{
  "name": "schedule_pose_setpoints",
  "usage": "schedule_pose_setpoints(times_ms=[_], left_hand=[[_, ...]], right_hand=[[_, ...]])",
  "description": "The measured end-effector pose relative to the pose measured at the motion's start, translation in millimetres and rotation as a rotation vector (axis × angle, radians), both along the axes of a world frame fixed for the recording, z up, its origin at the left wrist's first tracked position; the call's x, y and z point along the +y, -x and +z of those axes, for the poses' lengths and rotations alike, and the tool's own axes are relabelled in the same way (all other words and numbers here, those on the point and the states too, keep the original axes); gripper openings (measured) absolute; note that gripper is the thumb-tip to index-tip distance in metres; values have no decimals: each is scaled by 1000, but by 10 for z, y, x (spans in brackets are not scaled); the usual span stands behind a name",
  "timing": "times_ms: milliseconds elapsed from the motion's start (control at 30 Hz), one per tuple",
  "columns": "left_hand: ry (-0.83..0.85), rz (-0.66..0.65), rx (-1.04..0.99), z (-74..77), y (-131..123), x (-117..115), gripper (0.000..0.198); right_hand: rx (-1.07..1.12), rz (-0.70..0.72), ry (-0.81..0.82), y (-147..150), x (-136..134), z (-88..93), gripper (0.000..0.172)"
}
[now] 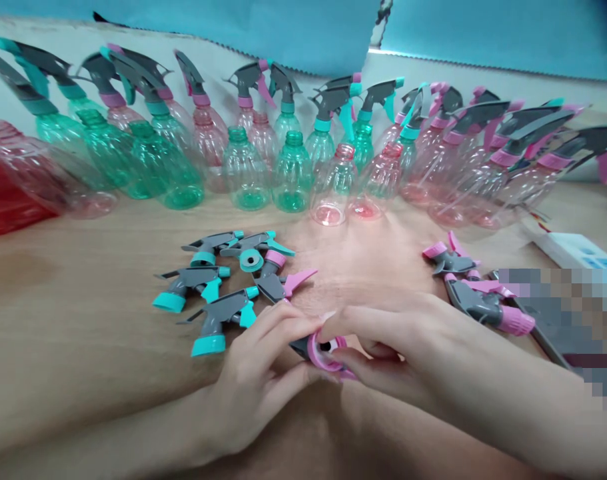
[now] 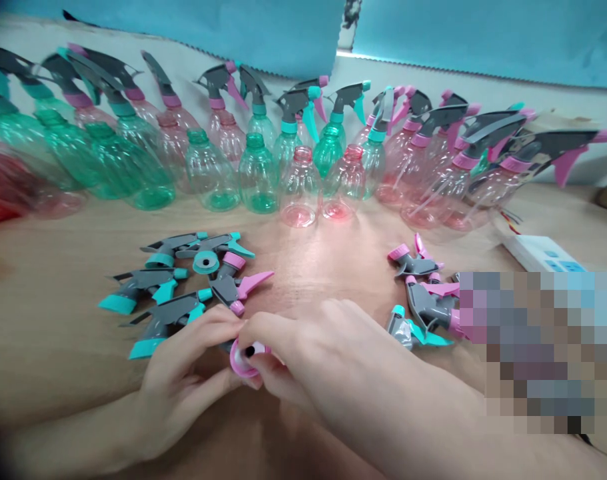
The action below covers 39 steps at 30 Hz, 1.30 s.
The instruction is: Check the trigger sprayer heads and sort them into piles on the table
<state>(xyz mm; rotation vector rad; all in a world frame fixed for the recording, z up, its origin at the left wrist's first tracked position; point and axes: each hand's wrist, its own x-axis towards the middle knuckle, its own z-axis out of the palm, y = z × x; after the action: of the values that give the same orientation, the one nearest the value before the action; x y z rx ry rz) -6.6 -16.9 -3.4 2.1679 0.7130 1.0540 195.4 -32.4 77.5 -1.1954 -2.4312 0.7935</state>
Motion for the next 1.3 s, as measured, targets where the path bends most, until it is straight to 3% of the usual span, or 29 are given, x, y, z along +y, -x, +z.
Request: schedule_pose_setpoints(times_ms=[167, 367, 500, 700, 867, 967, 1133, 1200, 1300], left_hand=[[-18, -18, 27, 1, 10, -7, 24], [-64, 10, 18, 11, -22, 4, 32], [-78, 19, 9, 6, -15, 6, 28], [-93, 55, 27, 12, -26, 0, 22], [-177, 93, 16, 60, -49, 41, 29], [-262, 219, 18, 144, -10, 150, 30], [-281, 608, 89, 315, 213, 413, 29], [-299, 662, 180, 336, 343, 480, 29], [-291, 579, 369, 291, 530, 487, 31]], right_hand=[[-26, 43, -8, -41, 14, 13, 17], [-211, -67, -150, -40, -31, -11, 12], [-166, -50, -97, 7, -65, -25, 11], [-61, -54, -159, 27, -55, -52, 16], [-79, -29, -231, -75, -78, 78, 14], [-80, -89, -328, -140, -100, 200, 14], [-84, -111, -403, -172, -124, 319, 14], [-126, -100, -402, -186, -125, 306, 14], [-182, -81, -386, -224, -107, 238, 14]])
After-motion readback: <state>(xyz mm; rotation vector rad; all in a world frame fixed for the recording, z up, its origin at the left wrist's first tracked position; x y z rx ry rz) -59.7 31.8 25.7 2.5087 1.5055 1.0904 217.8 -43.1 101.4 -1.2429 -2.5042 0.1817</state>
